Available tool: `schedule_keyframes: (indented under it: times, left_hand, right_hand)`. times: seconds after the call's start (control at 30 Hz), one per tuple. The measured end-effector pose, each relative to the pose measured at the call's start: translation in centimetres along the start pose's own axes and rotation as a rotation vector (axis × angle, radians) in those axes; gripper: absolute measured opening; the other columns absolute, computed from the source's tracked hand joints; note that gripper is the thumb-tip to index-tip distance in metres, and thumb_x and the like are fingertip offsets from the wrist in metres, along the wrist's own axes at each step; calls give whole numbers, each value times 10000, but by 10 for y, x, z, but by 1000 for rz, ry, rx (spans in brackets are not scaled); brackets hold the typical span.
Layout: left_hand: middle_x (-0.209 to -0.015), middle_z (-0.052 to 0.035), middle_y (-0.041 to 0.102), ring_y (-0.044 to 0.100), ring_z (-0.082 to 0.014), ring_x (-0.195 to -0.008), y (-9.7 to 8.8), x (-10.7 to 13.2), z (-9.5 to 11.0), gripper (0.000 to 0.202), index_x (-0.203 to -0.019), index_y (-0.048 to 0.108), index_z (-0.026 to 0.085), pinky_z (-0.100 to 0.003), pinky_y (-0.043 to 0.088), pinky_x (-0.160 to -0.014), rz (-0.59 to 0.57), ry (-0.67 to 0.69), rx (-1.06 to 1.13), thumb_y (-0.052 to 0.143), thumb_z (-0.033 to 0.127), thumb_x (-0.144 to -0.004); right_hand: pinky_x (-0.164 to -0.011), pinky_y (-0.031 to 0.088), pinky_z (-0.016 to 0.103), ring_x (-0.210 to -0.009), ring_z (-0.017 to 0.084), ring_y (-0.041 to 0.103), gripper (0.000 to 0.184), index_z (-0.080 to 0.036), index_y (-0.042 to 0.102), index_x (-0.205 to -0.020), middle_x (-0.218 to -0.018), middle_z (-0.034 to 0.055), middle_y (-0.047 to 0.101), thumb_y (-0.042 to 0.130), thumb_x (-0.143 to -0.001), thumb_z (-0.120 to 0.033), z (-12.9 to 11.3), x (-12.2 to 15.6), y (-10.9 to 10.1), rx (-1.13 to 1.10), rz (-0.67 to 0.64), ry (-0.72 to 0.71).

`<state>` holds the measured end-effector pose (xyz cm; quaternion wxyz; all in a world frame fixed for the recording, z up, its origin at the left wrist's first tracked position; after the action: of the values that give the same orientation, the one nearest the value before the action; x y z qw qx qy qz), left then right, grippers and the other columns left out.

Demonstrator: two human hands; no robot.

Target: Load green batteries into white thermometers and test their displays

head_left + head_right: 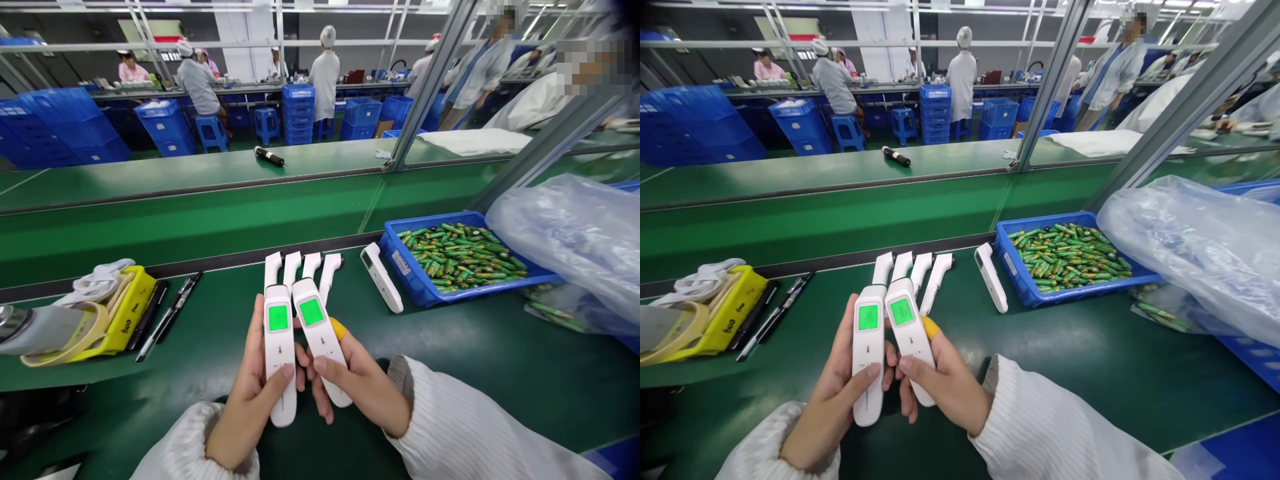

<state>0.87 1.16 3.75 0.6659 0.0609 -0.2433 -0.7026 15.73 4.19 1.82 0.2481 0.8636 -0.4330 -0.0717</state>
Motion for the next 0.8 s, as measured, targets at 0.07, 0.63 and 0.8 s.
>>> schedule_keyframes:
  times: [0.07,0.63,0.8]
  left_hand:
    - [-826,9,634,587,-165,-703,0,2,0,861,-1443,-29,441,-326,495,-718,7,9,-17,587,285,-863]
    - [-767,-10,636,526,-136,-636,-1,1,1,731,-1455,2,403,-291,456,-675,-49,36,-20,489,301,-920]
    - [-748,12,630,510,-126,-640,-2,1,0,710,-1448,20,429,-278,449,-693,-59,64,-18,478,281,-927]
  right_hand:
    - [-370,447,192,-437,86,562,386,-226,378,-1233,-764,-16,563,523,-908,-375,1,2,-1,0,-7,17]
    - [-378,396,151,-447,65,551,393,-245,332,-1309,-779,-15,569,411,-945,-371,6,8,-5,31,26,2]
    - [-374,403,148,-450,70,560,371,-231,340,-1290,-767,-15,575,415,-939,-324,7,6,-5,16,14,6]
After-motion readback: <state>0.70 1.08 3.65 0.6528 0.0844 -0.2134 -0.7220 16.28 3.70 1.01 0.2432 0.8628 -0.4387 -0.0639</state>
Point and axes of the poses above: each hand's wrist, its own x-axis away from the middle knuckle, its own y-axis out of the palm, z = x × y, the point moved 1 cm from there along -x, towards the middle knuckle
